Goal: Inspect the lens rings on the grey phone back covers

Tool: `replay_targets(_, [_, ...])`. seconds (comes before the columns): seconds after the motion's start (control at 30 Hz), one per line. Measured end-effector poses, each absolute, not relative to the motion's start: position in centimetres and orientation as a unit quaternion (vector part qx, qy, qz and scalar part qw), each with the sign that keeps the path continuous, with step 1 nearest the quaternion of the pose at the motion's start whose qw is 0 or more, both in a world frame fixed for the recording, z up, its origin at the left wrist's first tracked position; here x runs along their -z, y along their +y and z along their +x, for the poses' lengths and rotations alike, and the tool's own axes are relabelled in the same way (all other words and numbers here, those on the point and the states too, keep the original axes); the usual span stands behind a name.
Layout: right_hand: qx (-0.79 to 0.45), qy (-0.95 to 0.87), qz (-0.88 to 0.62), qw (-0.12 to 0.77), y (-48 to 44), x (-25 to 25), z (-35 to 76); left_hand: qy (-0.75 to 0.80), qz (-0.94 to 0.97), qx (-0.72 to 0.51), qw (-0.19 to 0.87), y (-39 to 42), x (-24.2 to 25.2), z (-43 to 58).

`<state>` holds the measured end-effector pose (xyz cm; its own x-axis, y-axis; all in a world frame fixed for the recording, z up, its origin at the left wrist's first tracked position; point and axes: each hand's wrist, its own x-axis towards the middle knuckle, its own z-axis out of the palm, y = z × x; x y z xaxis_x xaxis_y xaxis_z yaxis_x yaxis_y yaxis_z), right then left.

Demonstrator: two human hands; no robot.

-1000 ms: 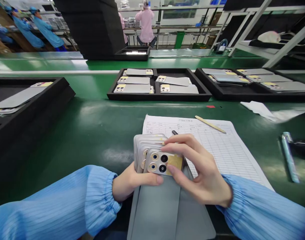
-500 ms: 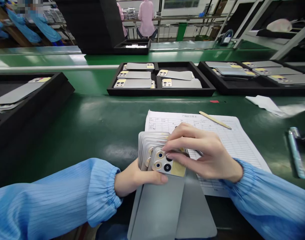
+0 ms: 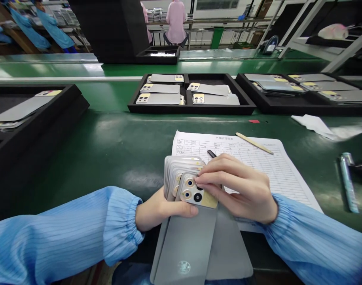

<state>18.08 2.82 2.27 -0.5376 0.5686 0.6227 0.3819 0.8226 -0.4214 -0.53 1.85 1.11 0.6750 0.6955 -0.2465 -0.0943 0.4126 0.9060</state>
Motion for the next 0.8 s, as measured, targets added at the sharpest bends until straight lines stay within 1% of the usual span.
replay_targets(0.23, [-0.129, -0.86, -0.286, 0.403, 2.2, -1.9, 17.5, 0.311, 0.478, -0.262, 0.779, 1.8, -1.0, -0.4])
replay_targets(0.43, [-0.184, -0.842, -0.307, 0.403, 2.1, -2.0, 17.5, 0.311, 0.478, -0.255, 0.78, 1.8, -0.9, -0.5])
replay_targets(0.63, [-0.187, -0.818, -0.306, 0.45, 1.7, -2.0, 17.6, 0.295, 0.476, -0.258, 0.787, 1.8, -1.2, -0.3])
replay_targets(0.7, [-0.191, -0.818, -0.304, 0.45, 1.3, -2.0, 17.5, 0.29, 0.478, -0.26, 0.787, 1.8, -1.3, -0.2])
replay_targets(0.8, [-0.165, -0.83, -0.299, 0.441, 1.1, -1.9, 17.4, 0.284, 0.49, -0.262, 0.782, 1.9, -1.2, -0.2])
